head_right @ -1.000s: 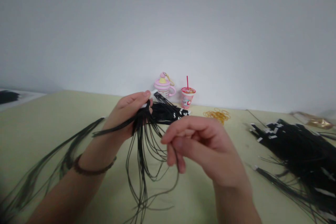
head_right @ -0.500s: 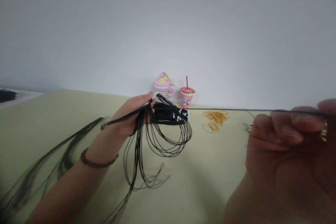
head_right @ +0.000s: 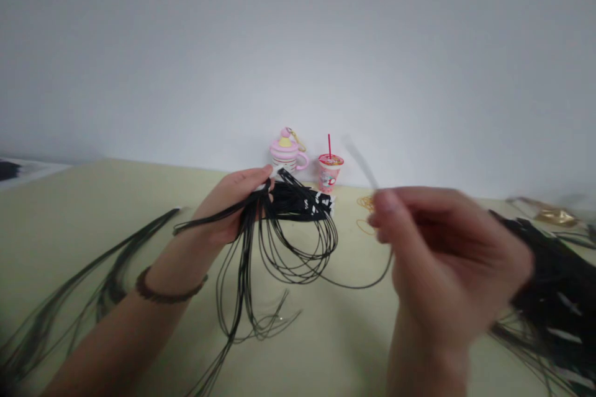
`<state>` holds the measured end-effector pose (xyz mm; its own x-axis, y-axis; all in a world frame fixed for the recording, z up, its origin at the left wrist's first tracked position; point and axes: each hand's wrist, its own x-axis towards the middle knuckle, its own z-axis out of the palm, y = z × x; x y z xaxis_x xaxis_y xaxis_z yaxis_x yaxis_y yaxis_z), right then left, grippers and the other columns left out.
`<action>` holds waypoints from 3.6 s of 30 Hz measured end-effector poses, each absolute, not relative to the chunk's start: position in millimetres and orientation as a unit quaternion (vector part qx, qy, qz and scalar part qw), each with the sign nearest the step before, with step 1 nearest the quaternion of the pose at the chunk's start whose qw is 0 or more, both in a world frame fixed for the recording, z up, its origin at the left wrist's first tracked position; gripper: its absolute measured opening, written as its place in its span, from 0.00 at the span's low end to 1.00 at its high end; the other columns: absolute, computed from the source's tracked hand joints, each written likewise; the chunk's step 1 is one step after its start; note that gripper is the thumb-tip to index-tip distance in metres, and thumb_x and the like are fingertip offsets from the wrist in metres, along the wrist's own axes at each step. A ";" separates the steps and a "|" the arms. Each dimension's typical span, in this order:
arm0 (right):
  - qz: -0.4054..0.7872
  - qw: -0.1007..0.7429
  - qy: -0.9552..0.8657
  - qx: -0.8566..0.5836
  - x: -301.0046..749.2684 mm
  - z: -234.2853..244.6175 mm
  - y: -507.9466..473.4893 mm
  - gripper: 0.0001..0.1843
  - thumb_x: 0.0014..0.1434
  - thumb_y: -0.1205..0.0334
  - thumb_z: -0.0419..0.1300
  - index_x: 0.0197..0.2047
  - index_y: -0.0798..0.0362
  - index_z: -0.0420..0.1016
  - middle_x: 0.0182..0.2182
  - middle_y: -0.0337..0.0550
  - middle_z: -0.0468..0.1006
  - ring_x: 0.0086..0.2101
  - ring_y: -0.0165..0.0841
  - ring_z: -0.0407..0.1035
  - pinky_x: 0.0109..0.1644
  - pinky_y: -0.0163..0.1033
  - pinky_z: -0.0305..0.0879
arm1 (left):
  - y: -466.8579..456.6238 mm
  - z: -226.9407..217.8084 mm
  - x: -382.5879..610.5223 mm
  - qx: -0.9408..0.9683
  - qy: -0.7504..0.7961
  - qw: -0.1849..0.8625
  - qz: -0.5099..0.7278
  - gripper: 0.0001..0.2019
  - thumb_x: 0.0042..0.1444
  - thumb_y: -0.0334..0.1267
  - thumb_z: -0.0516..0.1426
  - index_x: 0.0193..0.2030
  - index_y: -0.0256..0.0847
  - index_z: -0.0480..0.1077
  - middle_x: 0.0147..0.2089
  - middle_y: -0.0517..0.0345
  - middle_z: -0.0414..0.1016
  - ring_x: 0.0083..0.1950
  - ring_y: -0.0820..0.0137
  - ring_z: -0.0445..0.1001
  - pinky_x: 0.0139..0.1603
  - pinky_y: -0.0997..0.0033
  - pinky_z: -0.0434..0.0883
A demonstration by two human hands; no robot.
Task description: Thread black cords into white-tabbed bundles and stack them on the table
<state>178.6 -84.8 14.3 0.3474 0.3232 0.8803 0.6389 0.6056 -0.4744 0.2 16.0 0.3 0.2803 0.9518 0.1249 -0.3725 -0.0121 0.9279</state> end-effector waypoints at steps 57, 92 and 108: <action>-0.081 0.572 -0.664 -0.474 145.8 -2.3 -45.0 0.05 0.51 0.66 0.62 0.25 0.56 0.73 0.16 0.32 0.70 0.16 0.20 0.61 0.19 0.24 0.57 | 7.5 -3.2 2.6 0.638 0.320 0.410 0.568 0.14 0.56 0.43 0.55 0.23 0.37 0.68 0.22 0.64 0.60 0.24 0.78 0.57 0.24 0.78 0.57; -0.022 0.574 -0.678 -0.459 145.8 -5.4 -40.9 0.03 0.54 0.65 0.60 0.30 0.54 0.75 0.21 0.34 0.72 0.20 0.23 0.64 0.23 0.29 0.58 | -2.4 3.7 -3.1 0.722 0.327 0.296 0.533 0.14 0.58 0.42 0.52 0.24 0.38 0.65 0.22 0.63 0.59 0.26 0.75 0.56 0.25 0.76 0.55; -0.184 0.519 -0.703 -0.450 139.8 -10.4 -40.1 0.03 0.59 0.68 0.55 0.32 0.56 0.68 0.24 0.36 0.68 0.24 0.24 0.60 0.28 0.32 0.57 | -9.7 0.4 0.5 0.748 0.336 0.273 0.502 0.14 0.59 0.44 0.51 0.29 0.38 0.69 0.24 0.62 0.63 0.28 0.73 0.60 0.28 0.75 0.58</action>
